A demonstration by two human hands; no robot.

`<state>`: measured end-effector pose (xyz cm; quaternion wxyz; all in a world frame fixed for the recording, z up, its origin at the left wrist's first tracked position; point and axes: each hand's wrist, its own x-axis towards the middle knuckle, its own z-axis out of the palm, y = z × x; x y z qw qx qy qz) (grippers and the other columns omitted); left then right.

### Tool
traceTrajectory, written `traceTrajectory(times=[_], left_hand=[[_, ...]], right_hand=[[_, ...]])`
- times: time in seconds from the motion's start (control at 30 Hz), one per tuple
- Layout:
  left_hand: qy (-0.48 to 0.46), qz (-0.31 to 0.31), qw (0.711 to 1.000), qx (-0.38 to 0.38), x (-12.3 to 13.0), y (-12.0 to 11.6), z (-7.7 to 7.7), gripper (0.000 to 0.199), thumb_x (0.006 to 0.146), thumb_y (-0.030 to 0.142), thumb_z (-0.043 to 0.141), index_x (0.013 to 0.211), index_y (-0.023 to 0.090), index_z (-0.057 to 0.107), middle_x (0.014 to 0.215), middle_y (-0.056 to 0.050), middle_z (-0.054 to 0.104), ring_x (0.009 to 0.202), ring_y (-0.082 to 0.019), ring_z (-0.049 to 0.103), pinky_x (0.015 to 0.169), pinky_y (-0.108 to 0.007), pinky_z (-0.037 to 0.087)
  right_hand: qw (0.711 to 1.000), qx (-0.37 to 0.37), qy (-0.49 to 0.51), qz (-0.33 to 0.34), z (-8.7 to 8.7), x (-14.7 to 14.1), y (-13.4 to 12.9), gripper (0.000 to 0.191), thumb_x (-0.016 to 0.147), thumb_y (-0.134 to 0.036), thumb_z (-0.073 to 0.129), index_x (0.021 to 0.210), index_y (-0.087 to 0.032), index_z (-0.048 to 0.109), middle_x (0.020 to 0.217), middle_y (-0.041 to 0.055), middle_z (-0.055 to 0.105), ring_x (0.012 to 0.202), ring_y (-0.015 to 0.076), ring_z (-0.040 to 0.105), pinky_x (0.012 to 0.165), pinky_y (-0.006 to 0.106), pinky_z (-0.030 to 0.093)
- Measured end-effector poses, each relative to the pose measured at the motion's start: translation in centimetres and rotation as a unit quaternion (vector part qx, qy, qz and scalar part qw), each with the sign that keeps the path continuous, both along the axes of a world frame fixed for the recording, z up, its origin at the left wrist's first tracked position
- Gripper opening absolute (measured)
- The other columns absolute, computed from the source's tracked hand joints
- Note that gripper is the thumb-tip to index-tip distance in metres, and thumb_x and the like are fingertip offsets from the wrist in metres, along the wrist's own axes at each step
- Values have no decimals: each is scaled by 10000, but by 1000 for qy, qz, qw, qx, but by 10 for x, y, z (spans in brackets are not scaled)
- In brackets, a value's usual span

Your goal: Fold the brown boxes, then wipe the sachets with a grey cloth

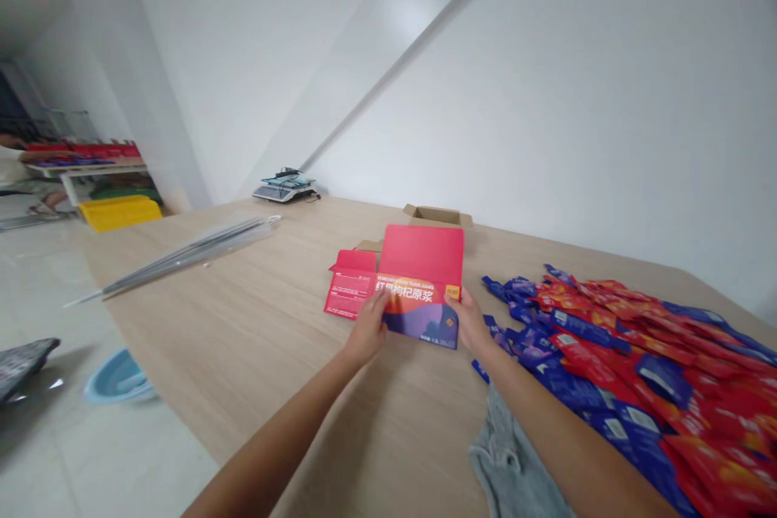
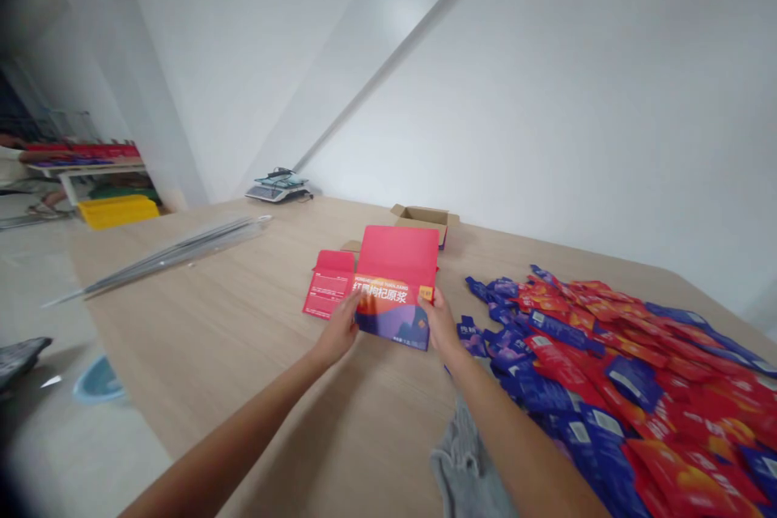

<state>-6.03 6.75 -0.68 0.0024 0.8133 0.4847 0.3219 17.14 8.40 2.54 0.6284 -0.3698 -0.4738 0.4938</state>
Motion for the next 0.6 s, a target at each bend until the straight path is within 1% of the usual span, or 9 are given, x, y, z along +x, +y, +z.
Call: traceTrajectory(times=[0.07, 0.1, 0.2, 0.27, 0.37, 0.43, 0.47, 0.53, 0.6], left_hand=[[-81, 62, 993, 56, -11, 3, 19, 677, 755, 64, 372, 1413, 165, 253, 1424, -130, 351, 1341, -219, 281, 1093, -429, 272], [-107, 78, 988, 82, -15, 4, 31, 621, 784, 90, 370, 1393, 173, 280, 1401, -129, 367, 1324, -226, 303, 1087, -437, 279], [-159, 86, 974, 135, -16, 2, 62, 499, 786, 106, 384, 1278, 187, 408, 1290, -111, 434, 1231, -229, 390, 1062, -439, 309], [-179, 87, 971, 134, -13, -3, 73, 461, 721, 76, 411, 1161, 190, 487, 1190, -94, 481, 1166, -235, 425, 1037, -444, 332], [-189, 87, 974, 93, -13, -11, 75, 424, 626, 52, 439, 1015, 192, 533, 1061, -77, 535, 1104, -257, 448, 991, -464, 367], [-187, 71, 977, 70, -16, -18, 72, 393, 620, 62, 454, 979, 193, 544, 1033, -70, 556, 1095, -264, 456, 975, -466, 379], [-184, 60, 979, 65, -18, -21, 71, 363, 629, 74, 466, 962, 191, 552, 1034, -69, 563, 1095, -265, 462, 972, -464, 383], [-167, 35, 983, 69, -21, -28, 71, 265, 648, 101, 496, 888, 186, 571, 1014, -66, 580, 1080, -263, 488, 979, -462, 381], [-141, 11, 987, 81, -22, -34, 74, 163, 659, 108, 514, 788, 187, 577, 954, -53, 608, 1036, -252, 526, 1016, -478, 344]], right_hand=[[999, 48, -19, -16, 2, 2, -26, 377, 738, -374, 603, 1076, -217, 542, 1084, 38, 660, 976, 195, 616, 867, 336, 476], [997, 63, -29, -28, 2, 2, -39, 373, 759, -394, 589, 1084, -219, 532, 1101, 40, 651, 996, 194, 605, 883, 337, 467], [994, 77, -66, -44, -7, -1, -74, 370, 803, -425, 538, 1111, -224, 502, 1122, 46, 635, 1019, 192, 586, 907, 337, 449], [993, 70, -94, -24, -17, -3, -93, 388, 814, -410, 510, 1159, -235, 477, 1140, 43, 623, 1034, 193, 574, 921, 340, 439], [992, 54, -111, 22, -30, -1, -111, 455, 778, -347, 516, 1218, -251, 453, 1153, 34, 615, 1079, 208, 547, 964, 364, 405], [995, 42, -76, 46, -29, 5, -118, 540, 698, -289, 548, 1229, -248, 460, 1169, 37, 610, 1111, 235, 530, 979, 391, 391], [997, 37, -45, 59, -24, 10, -120, 584, 652, -262, 558, 1229, -244, 469, 1187, 43, 603, 1127, 249, 523, 980, 403, 390], [996, 32, 24, 85, -7, 21, -124, 635, 591, -235, 559, 1223, -239, 494, 1231, 58, 583, 1154, 271, 511, 977, 423, 392], [993, 28, 59, 102, 16, 31, -123, 604, 610, -264, 563, 1213, -241, 524, 1266, 72, 565, 1183, 276, 495, 984, 436, 382]])
